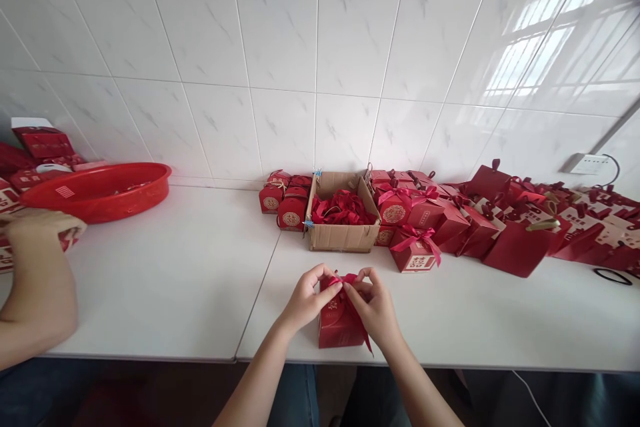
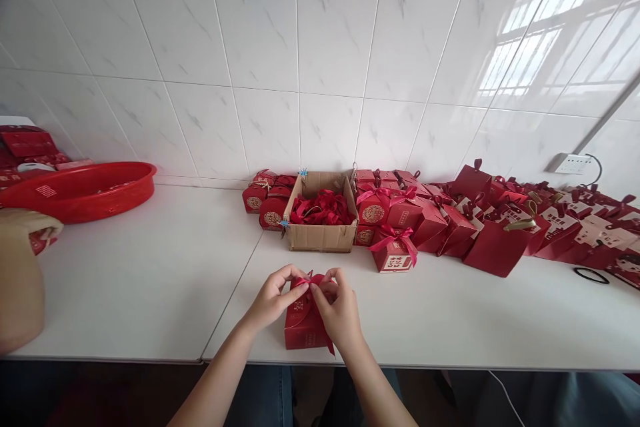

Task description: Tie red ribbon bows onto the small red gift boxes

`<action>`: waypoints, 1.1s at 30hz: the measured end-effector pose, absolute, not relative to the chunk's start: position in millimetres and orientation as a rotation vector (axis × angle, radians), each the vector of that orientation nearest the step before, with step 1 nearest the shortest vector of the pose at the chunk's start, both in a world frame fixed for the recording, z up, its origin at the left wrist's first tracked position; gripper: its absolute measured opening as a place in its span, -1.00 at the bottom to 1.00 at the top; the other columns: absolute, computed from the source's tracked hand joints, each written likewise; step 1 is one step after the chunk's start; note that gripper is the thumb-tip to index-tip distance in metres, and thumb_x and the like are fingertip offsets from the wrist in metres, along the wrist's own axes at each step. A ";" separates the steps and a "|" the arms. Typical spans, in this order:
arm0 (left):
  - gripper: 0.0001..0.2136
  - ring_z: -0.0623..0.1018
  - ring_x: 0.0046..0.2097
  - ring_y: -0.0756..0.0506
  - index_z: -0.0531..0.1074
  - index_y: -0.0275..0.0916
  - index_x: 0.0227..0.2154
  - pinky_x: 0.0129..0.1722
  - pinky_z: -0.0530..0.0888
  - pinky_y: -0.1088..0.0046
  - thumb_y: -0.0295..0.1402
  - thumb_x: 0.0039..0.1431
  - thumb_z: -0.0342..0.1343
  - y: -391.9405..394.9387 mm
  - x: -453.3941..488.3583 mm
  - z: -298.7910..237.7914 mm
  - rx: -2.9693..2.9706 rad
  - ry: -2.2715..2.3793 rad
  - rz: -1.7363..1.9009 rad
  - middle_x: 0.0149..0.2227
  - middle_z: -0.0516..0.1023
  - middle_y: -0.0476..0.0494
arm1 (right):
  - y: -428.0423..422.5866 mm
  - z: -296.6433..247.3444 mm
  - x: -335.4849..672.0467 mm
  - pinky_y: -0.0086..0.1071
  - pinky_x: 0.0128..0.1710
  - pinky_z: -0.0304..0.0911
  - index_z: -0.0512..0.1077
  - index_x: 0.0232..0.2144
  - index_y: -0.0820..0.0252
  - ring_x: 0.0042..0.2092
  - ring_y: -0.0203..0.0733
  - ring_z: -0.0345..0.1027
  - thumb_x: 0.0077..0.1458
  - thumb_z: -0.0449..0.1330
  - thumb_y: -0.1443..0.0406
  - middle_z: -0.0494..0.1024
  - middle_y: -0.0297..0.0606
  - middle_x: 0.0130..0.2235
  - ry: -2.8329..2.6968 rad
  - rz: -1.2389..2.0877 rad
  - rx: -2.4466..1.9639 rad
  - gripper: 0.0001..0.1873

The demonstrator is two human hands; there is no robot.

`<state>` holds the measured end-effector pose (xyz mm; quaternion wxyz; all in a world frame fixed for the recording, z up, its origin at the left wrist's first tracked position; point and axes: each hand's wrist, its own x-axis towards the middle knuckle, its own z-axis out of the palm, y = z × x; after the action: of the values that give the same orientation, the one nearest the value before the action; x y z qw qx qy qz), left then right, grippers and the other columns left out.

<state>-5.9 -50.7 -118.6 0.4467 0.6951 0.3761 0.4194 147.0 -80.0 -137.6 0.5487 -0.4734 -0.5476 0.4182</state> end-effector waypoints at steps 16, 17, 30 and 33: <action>-0.97 0.45 -0.18 -0.05 0.38 -0.23 -0.38 -0.09 0.38 0.40 -0.44 0.10 0.07 -52.4 -10.3 -126.0 1.868 0.963 1.090 -0.29 0.45 -0.08 | -86.9 -130.9 149.7 -0.26 -0.17 0.36 0.55 -0.22 0.14 -0.21 -0.07 0.47 0.06 0.17 0.19 0.59 -0.16 -0.24 -1.507 0.859 -1.210 -0.74; -0.97 0.45 -0.19 -0.06 0.39 -0.23 -0.39 -0.09 0.38 0.39 -0.44 0.10 0.06 -52.2 -10.0 -126.6 1.895 0.974 1.105 -0.29 0.44 -0.08 | -87.4 -131.3 150.2 -0.25 -0.15 0.35 0.55 -0.21 0.12 -0.19 -0.07 0.46 0.04 0.18 0.21 0.58 -0.16 -0.23 -1.541 0.806 -1.216 -0.74; -0.84 0.40 -0.14 -0.13 0.48 -0.13 -0.31 -0.07 0.34 0.29 -0.46 0.12 0.03 -52.1 -8.5 -120.6 2.140 1.128 1.056 -0.28 0.45 -0.10 | -85.7 -141.3 156.0 -0.07 -0.05 0.22 0.58 -0.38 0.08 -0.12 0.01 0.29 0.08 0.14 0.21 0.43 -0.12 -0.21 -1.552 0.464 -1.360 -0.79; -0.84 0.40 -0.18 -0.13 0.49 -0.13 -0.33 -0.11 0.35 0.30 -0.46 0.11 0.04 -50.2 -6.6 -118.9 2.182 1.149 1.087 -0.31 0.45 -0.10 | -82.9 -142.1 155.6 0.01 0.04 0.13 0.57 -0.44 0.09 0.01 0.09 0.23 0.04 0.17 0.17 0.42 -0.09 -0.09 -1.472 0.591 -1.361 -0.80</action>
<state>-6.6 -50.2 -118.9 0.2216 0.7895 0.4160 0.3932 155.6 -82.9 -142.1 0.5018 -0.5634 -0.6091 0.2445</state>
